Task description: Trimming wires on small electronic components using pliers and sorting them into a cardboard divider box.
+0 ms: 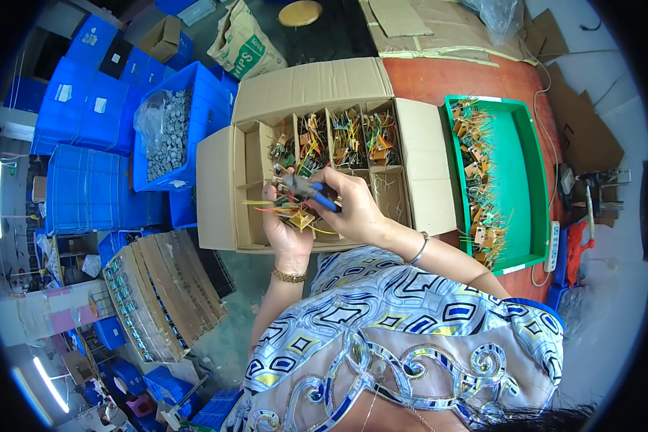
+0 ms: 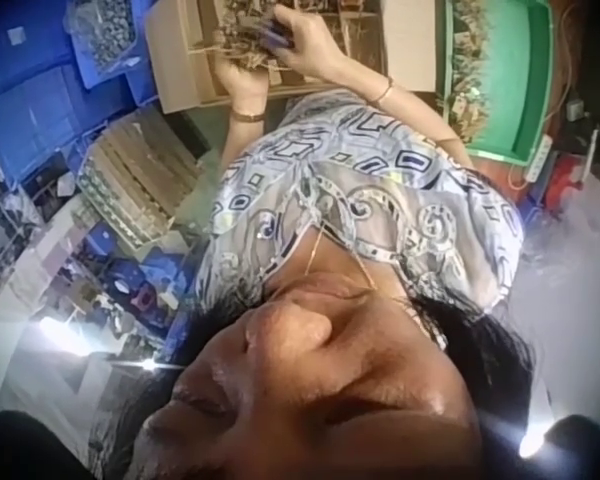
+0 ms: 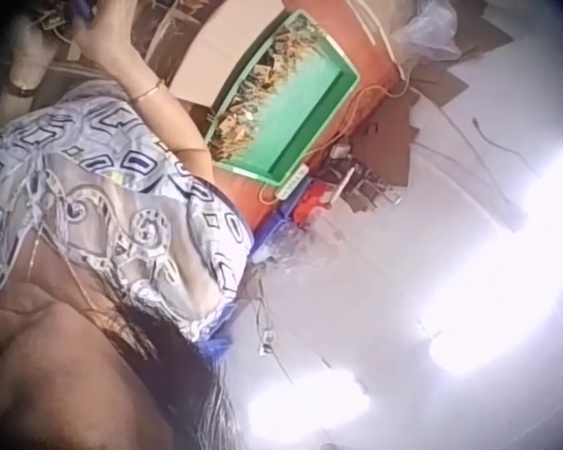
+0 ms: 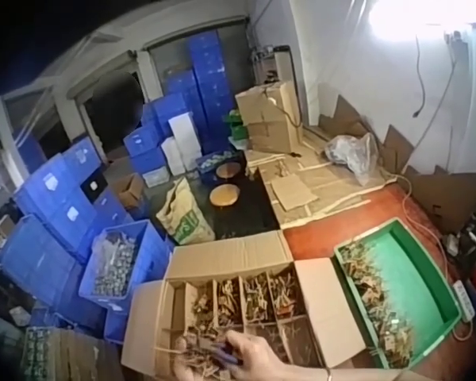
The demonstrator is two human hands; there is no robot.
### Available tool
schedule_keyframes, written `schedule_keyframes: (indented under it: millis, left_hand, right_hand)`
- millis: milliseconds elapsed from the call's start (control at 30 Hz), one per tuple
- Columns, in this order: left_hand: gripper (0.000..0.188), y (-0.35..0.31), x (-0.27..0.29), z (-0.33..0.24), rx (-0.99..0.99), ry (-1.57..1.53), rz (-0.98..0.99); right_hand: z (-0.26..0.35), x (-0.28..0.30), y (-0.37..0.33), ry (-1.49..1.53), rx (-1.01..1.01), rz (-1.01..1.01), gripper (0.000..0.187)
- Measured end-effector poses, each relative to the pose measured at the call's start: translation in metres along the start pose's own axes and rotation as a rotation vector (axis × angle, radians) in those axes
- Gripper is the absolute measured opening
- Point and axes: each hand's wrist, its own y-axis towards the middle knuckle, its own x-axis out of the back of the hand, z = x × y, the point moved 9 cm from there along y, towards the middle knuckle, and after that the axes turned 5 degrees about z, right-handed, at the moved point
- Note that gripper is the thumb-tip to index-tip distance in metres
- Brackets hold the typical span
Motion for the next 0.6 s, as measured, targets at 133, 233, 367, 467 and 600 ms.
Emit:
schedule_keyframes:
  millis: [133, 233, 367, 467, 600]
  left_hand:
    - [0.031, 0.012, 0.022, -0.011, -0.077, 0.037, -0.034]
    - [0.035, 0.015, 0.011, -0.012, 0.082, -0.299, 0.082]
    - [0.036, 0.012, 0.000, 0.007, 0.418, -0.878, 0.203]
    - [0.040, 0.011, -0.004, 0.011, 0.409, -0.851, 0.223]
    - [0.047, 0.009, 0.005, 0.017, 0.316, -0.628, 0.106]
  right_hand:
    - [-0.002, 0.006, -0.006, 0.180, -0.017, -0.058, 0.018]
    - [-0.008, 0.014, -0.013, 0.171, 0.023, -0.118, 0.016]
    - [-0.032, 0.026, -0.023, 0.428, -0.144, -0.253, 0.018]
    - [-0.059, 0.026, -0.033, 0.230, -0.292, -0.079, 0.020]
    - [-0.045, 0.015, -0.034, 0.118, -0.222, -0.008, 0.022]
